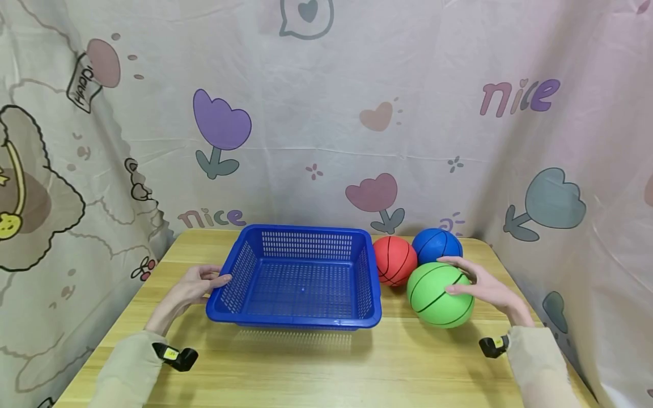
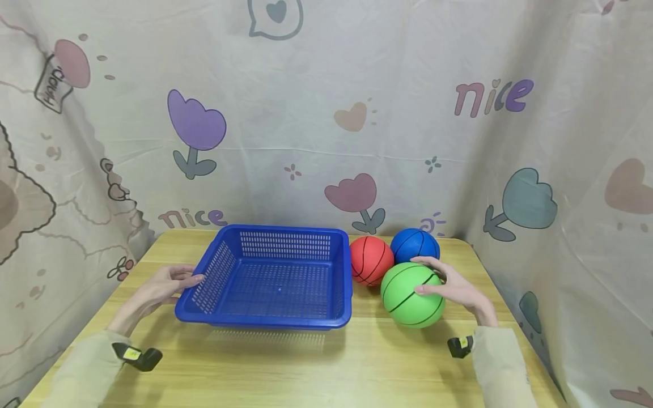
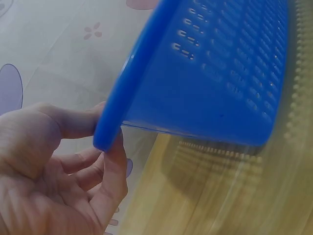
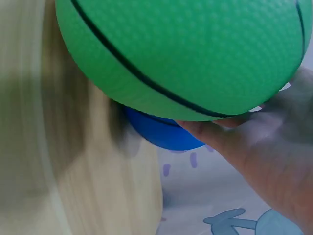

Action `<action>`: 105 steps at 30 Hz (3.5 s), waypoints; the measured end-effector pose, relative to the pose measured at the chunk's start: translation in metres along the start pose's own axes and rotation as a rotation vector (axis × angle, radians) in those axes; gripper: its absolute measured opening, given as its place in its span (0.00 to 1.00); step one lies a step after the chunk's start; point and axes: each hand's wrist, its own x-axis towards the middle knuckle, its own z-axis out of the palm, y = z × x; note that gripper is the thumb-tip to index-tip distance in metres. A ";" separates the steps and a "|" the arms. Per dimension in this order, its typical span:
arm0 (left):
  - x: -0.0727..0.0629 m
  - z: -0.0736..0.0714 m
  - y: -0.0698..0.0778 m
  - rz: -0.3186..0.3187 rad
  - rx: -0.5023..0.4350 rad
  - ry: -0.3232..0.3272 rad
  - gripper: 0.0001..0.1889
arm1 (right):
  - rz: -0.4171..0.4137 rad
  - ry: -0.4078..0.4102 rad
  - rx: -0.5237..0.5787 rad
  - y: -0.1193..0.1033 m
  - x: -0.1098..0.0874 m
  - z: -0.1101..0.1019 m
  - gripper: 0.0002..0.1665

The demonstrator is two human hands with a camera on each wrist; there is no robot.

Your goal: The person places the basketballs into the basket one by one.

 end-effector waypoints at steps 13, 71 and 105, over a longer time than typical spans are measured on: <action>0.001 0.000 -0.002 -0.009 -0.006 -0.006 0.36 | -0.129 -0.014 0.052 -0.019 0.012 -0.013 0.37; 0.004 -0.002 -0.002 -0.040 0.003 0.002 0.35 | -0.001 0.167 0.209 -0.150 0.129 0.063 0.40; 0.004 -0.007 0.001 -0.053 0.049 -0.028 0.41 | 0.198 0.079 0.626 -0.178 0.214 0.191 0.48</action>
